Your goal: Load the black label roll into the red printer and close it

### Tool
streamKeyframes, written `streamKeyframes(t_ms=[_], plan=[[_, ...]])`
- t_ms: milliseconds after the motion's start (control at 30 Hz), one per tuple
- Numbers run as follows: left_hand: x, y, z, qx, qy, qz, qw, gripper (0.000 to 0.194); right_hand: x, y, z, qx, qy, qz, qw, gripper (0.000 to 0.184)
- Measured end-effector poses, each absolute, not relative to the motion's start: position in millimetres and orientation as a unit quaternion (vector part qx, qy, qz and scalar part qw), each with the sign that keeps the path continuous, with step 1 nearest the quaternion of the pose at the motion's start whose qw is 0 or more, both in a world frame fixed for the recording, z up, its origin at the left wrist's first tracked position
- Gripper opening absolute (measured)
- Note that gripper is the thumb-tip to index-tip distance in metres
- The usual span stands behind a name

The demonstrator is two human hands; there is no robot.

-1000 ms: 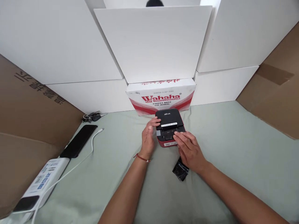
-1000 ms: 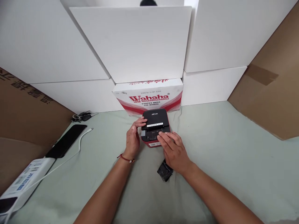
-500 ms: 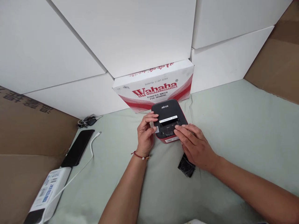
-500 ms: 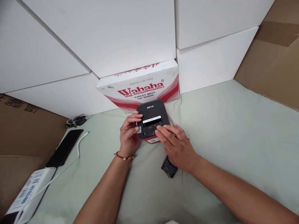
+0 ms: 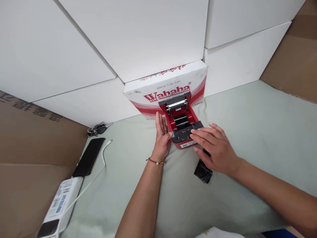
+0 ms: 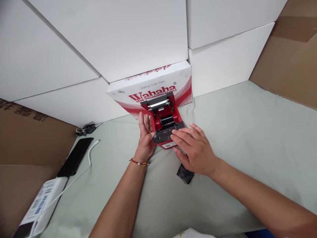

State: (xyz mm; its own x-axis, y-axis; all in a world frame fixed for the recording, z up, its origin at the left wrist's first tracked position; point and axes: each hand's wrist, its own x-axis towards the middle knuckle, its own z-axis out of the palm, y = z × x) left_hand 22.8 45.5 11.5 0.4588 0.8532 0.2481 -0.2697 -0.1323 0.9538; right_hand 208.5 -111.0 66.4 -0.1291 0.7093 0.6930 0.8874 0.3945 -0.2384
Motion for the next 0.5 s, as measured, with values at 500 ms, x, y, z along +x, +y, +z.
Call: streamKeyframes(t_ms=[500], plan=[[29, 53, -1, 0.593, 0.176, 0.469, 0.63, 0.079, 187, 43, 150, -0.7, -0.7, 0.092, -0.107, 0.03]])
